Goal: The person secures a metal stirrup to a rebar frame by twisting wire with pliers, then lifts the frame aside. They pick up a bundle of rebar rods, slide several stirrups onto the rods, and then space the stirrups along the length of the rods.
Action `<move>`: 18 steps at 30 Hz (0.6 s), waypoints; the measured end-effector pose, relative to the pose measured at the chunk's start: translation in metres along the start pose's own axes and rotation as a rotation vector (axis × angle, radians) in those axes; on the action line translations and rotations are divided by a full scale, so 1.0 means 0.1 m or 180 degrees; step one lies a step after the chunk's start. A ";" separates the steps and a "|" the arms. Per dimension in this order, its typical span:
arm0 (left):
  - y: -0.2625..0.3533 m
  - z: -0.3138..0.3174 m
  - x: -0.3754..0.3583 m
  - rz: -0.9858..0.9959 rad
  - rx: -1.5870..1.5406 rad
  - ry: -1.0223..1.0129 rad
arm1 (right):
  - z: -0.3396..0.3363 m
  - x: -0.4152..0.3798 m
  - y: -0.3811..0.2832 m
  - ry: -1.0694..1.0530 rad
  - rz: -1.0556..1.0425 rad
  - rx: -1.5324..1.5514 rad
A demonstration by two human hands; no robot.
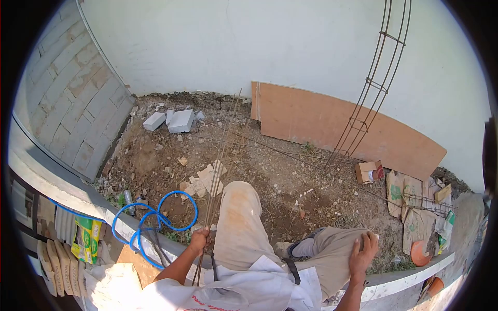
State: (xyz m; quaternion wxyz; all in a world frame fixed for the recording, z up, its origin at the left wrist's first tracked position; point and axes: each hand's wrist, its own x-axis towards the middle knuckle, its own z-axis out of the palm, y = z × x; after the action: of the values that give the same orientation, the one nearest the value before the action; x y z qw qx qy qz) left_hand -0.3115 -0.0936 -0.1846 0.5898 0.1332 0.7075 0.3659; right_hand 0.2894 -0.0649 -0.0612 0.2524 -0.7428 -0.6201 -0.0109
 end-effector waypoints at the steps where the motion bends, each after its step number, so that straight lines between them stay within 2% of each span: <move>1: 0.07 0.00 -0.09 -0.0038 0.0028 0.0010 | -0.01 0.00 0.00 0.0002 0.0019 0.0027; 10: 0.33 -0.21 -0.73 0.0130 -0.0029 0.0164 | 0.01 -0.01 0.03 -0.0007 0.0048 0.0024; 13: 0.50 -0.14 -0.95 0.0400 0.0409 0.0117 | -0.01 0.02 -0.01 -0.0058 0.0070 0.0019; 18: 0.68 -0.02 -1.04 0.0224 0.0269 0.0118 | -0.01 0.04 -0.05 -0.0084 0.0097 0.0006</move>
State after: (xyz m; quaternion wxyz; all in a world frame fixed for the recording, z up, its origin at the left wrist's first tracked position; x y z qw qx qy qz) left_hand -0.3023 -0.1118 -0.0617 0.5572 0.1760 0.7279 0.3587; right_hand 0.2861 -0.0606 -0.0571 0.2450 -0.7520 -0.6119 0.0034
